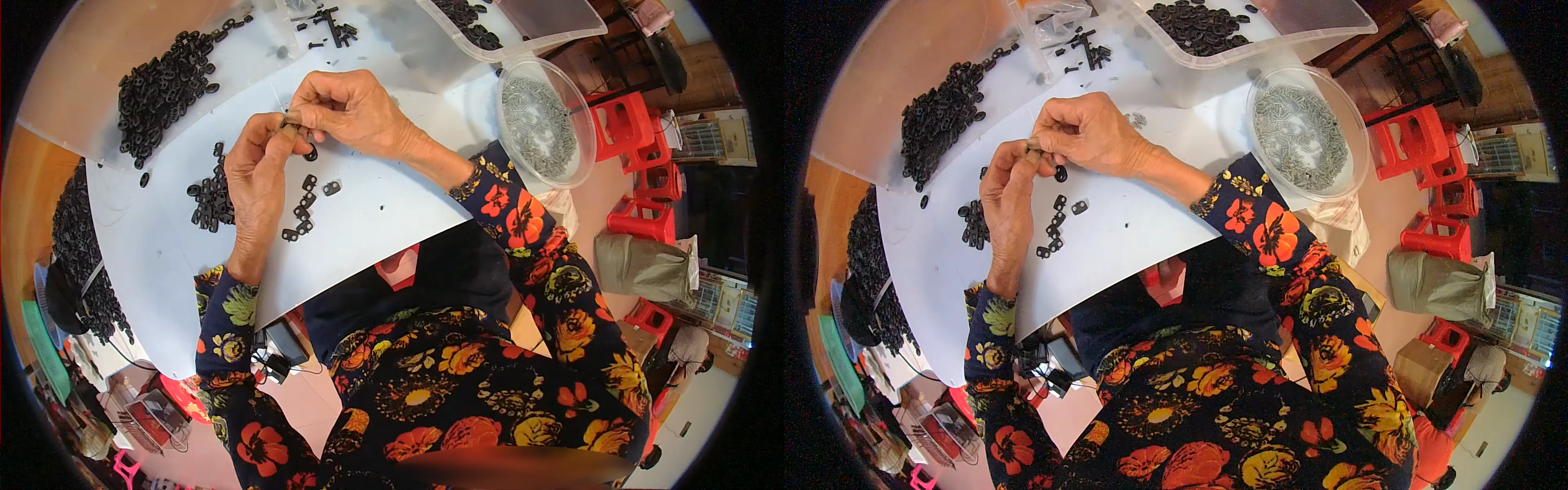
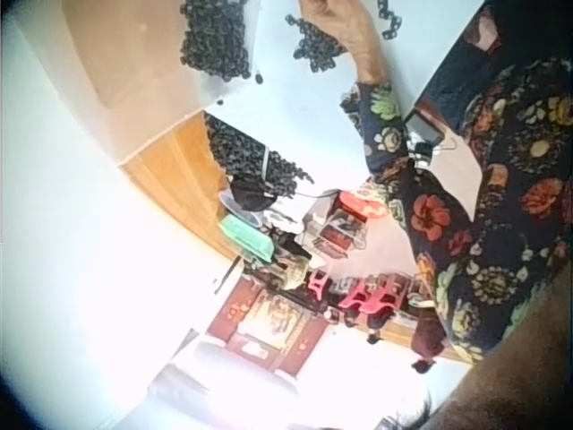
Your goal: The person assembles small black plastic or rubber components by hand on a table.
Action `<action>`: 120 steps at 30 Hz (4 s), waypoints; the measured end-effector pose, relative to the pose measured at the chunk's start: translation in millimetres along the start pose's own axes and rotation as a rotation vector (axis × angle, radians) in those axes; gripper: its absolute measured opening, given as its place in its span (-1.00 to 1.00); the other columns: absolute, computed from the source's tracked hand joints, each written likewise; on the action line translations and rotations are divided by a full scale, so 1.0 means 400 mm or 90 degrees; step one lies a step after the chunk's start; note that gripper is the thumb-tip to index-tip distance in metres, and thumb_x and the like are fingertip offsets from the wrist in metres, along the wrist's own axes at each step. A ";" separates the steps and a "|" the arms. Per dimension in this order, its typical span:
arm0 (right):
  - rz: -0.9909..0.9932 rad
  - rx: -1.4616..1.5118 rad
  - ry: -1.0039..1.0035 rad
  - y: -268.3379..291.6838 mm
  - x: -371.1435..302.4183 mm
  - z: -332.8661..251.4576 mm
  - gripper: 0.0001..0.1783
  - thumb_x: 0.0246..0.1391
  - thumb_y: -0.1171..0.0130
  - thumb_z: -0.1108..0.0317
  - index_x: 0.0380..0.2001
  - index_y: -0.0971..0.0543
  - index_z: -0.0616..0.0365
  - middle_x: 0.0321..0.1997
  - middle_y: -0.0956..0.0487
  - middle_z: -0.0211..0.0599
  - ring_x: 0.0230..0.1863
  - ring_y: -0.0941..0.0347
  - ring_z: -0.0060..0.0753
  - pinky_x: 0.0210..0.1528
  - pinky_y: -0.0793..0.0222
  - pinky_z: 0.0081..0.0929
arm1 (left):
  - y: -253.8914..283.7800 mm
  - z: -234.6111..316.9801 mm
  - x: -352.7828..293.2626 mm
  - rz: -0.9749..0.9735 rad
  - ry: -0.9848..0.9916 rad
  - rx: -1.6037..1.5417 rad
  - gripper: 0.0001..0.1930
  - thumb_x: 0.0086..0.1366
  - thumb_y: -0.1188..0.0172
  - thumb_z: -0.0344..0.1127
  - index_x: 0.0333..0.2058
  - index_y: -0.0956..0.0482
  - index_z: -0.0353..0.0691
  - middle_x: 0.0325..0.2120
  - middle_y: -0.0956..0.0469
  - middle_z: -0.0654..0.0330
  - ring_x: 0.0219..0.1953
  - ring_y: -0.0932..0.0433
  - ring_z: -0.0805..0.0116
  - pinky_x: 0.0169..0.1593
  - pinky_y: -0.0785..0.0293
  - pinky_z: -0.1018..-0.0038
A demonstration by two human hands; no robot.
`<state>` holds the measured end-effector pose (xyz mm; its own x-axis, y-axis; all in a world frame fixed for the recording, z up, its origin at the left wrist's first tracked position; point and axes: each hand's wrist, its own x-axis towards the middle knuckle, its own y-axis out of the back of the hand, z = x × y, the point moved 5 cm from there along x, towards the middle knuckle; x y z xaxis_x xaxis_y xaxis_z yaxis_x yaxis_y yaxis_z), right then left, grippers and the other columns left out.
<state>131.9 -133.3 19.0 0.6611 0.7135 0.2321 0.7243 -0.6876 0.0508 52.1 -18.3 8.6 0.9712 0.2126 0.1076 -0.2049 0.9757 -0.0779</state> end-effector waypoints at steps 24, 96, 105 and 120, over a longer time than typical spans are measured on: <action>0.107 0.021 -0.010 -0.016 -0.009 -0.016 -0.88 0.07 -0.17 0.42 -0.45 -0.53 0.27 -0.62 -0.50 -0.50 -0.58 -0.30 -0.76 -0.54 -0.23 -0.70 | -0.003 0.002 -0.002 0.045 -0.010 -0.041 -0.86 0.31 -0.04 -0.37 -0.30 -0.51 -0.31 -0.54 -0.51 0.30 -0.43 -0.45 0.57 -0.25 -0.35 0.63; 0.043 0.234 -0.013 -0.014 -0.002 -0.021 -0.85 0.11 -0.12 0.48 -0.26 -0.55 0.32 -0.43 -0.58 -0.32 -0.43 -0.50 -0.60 -0.32 -0.47 -0.64 | 0.037 -0.012 0.026 0.028 0.045 -0.229 -0.78 0.31 -0.05 -0.40 -0.15 -0.52 -0.40 -0.33 -0.51 0.25 -0.30 -0.40 0.46 -0.07 -0.34 0.52; 0.044 0.147 -0.012 0.007 -0.001 -0.005 -0.82 0.07 -0.18 0.46 -0.24 -0.54 0.27 -0.43 -0.55 -0.40 -0.48 -0.42 -0.66 -0.38 -0.40 -0.68 | 0.041 0.000 0.027 -0.006 0.057 -0.168 -0.78 0.28 -0.11 -0.34 -0.16 -0.54 -0.34 -0.36 -0.51 0.25 -0.33 -0.39 0.48 -0.11 -0.33 0.56; -0.004 0.074 -0.002 -0.001 0.000 0.011 -0.79 0.05 -0.17 0.52 -0.20 -0.51 0.22 -0.36 -0.52 -0.51 -0.30 -0.45 -0.70 -0.22 -0.43 -0.65 | 0.071 -0.014 0.036 0.041 0.001 -0.146 -0.83 0.31 -0.08 -0.34 -0.20 -0.51 -0.30 -0.38 -0.48 0.25 -0.35 -0.40 0.45 -0.17 -0.33 0.56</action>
<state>132.5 -132.6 14.8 0.6566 0.7185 0.2295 0.7464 -0.6628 -0.0604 61.0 12.1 2.3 0.9573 0.2734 0.0941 -0.2333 0.9227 -0.3069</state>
